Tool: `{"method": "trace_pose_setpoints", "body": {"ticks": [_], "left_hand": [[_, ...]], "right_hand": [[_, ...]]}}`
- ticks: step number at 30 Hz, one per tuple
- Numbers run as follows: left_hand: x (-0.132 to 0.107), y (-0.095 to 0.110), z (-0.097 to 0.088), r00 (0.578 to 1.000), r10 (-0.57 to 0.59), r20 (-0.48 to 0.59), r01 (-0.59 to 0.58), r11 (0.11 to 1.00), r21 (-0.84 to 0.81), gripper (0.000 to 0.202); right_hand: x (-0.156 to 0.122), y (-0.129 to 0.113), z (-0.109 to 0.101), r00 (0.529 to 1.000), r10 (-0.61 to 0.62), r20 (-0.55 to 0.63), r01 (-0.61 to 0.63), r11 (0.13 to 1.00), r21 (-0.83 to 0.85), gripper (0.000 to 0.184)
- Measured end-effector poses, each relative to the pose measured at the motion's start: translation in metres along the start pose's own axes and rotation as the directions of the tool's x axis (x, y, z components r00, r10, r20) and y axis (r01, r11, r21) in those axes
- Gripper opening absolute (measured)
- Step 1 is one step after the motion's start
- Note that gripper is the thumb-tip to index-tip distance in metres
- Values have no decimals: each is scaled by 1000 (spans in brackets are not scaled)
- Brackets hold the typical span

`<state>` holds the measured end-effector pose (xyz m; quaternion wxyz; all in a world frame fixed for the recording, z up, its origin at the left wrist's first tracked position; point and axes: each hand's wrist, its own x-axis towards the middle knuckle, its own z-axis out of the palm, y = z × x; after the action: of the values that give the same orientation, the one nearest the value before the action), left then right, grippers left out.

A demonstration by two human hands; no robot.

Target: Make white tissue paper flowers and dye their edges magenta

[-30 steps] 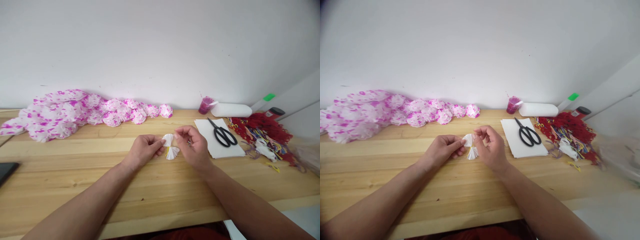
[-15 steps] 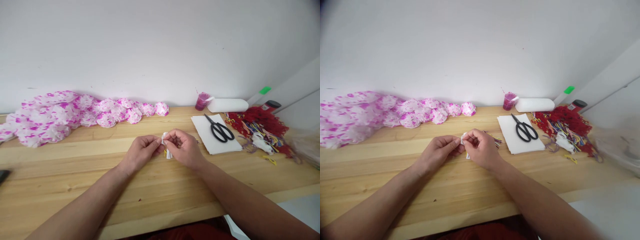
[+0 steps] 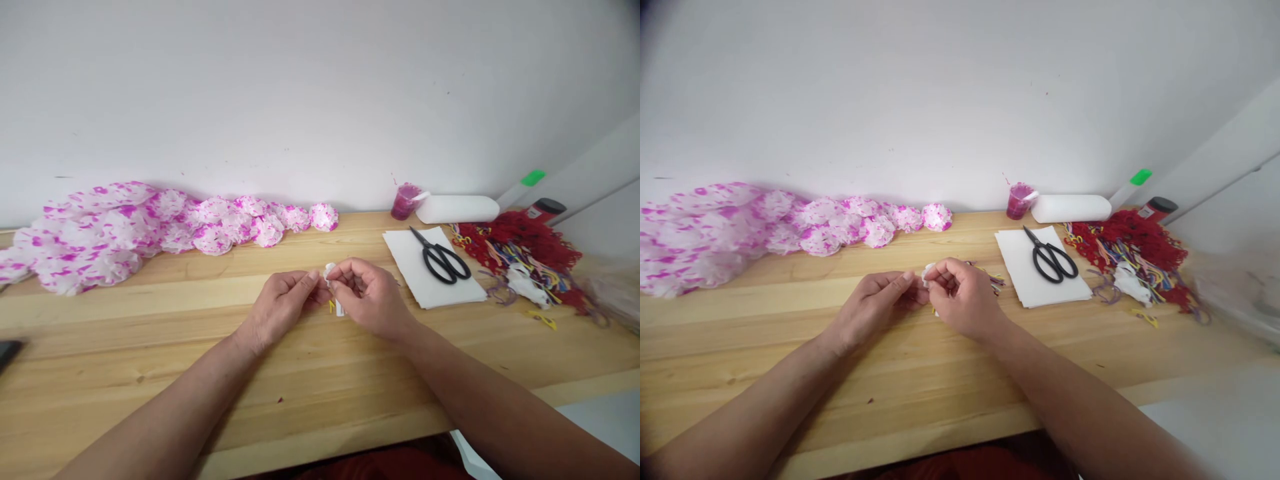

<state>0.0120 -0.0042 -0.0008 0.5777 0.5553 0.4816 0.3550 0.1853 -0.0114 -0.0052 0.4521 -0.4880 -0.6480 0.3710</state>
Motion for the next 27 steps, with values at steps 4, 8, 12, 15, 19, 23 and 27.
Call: {"method": "trace_pose_setpoints", "body": {"ticks": [4, 8, 12, 15, 19, 23, 27], "left_hand": [[2, -3, -2, 999, -3, 52, 4, 1000, -27, 51], [3, -6, -3, 998, -13, 66, 17, 998, -68, 48], [3, -7, -4, 997, -41, 67, 47, 994, -101, 49], [4, -7, -5, 997, -39, 60, 42, 998, -40, 46], [5, -10, -5, 999, -5, 47, 3, 1000, 31, 39], [5, -9, -3, 999, -34, 19, 34, 999, -12, 32], [4, -5, -2, 999, -28, 15, 28, 999, -41, 28]], "right_hand": [[0, 2, 1, 1000, -7, 13, 7, 1000, 4, 10], [1, 2, 0, 1000, 16, 23, -16, 1000, 21, 7], [1, 3, -1, 999, -2, 36, 1, 1000, 26, 10], [-1, 5, 0, 996, -33, 78, 30, 999, 33, 14], [-3, 5, 0, 993, -50, 108, 45, 998, 46, 13], [1, 5, -6, 998, -35, -43, 35, 999, 0, 19], [8, 9, -10, 995, 95, -39, -93, 994, 57, 35]]}}
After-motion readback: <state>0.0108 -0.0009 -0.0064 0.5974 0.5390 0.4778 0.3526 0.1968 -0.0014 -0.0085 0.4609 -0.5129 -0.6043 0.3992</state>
